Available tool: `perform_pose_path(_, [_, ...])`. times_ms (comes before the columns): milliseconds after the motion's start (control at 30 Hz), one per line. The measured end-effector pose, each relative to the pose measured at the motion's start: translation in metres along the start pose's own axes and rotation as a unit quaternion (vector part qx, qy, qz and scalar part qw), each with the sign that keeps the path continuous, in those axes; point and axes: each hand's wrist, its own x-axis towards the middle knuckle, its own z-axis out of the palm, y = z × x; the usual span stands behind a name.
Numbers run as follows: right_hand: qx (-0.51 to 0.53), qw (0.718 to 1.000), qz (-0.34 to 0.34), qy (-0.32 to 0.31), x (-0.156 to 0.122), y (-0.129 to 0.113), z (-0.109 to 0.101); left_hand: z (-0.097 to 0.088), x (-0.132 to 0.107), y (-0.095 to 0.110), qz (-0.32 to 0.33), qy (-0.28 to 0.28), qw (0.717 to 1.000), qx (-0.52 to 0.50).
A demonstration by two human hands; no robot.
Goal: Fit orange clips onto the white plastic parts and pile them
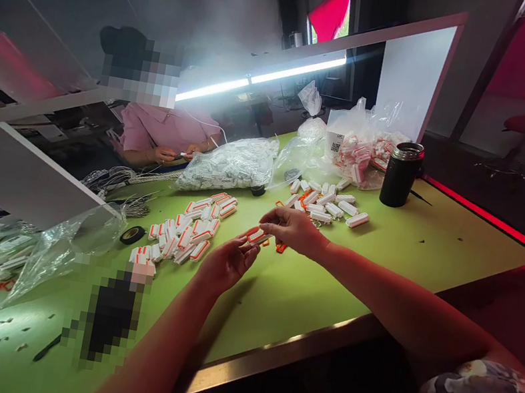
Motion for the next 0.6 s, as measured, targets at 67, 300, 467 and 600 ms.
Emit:
perform_pose_path(67, [-0.013,1.0,-0.003,-0.015,0.0006,0.0013,0.0002,0.0016,0.0003,0.0,-0.001,0.013,1.0,-0.004])
perform_pose_path(300, [-0.045,0.999,-0.016,-0.019,0.0025,0.0046,-0.002,0.0015,0.0,0.0,0.01,0.003,1.0,0.004])
perform_pose_path(467, [-0.035,0.999,-0.012,-0.019,0.0032,0.0047,-0.0028,0.0011,-0.0007,-0.0002,0.013,-0.003,1.0,0.019])
perform_pose_path(600, [-0.026,1.0,-0.002,-0.017,0.0036,0.004,-0.0032,0.0018,-0.0009,0.0008,0.013,-0.004,1.0,0.023])
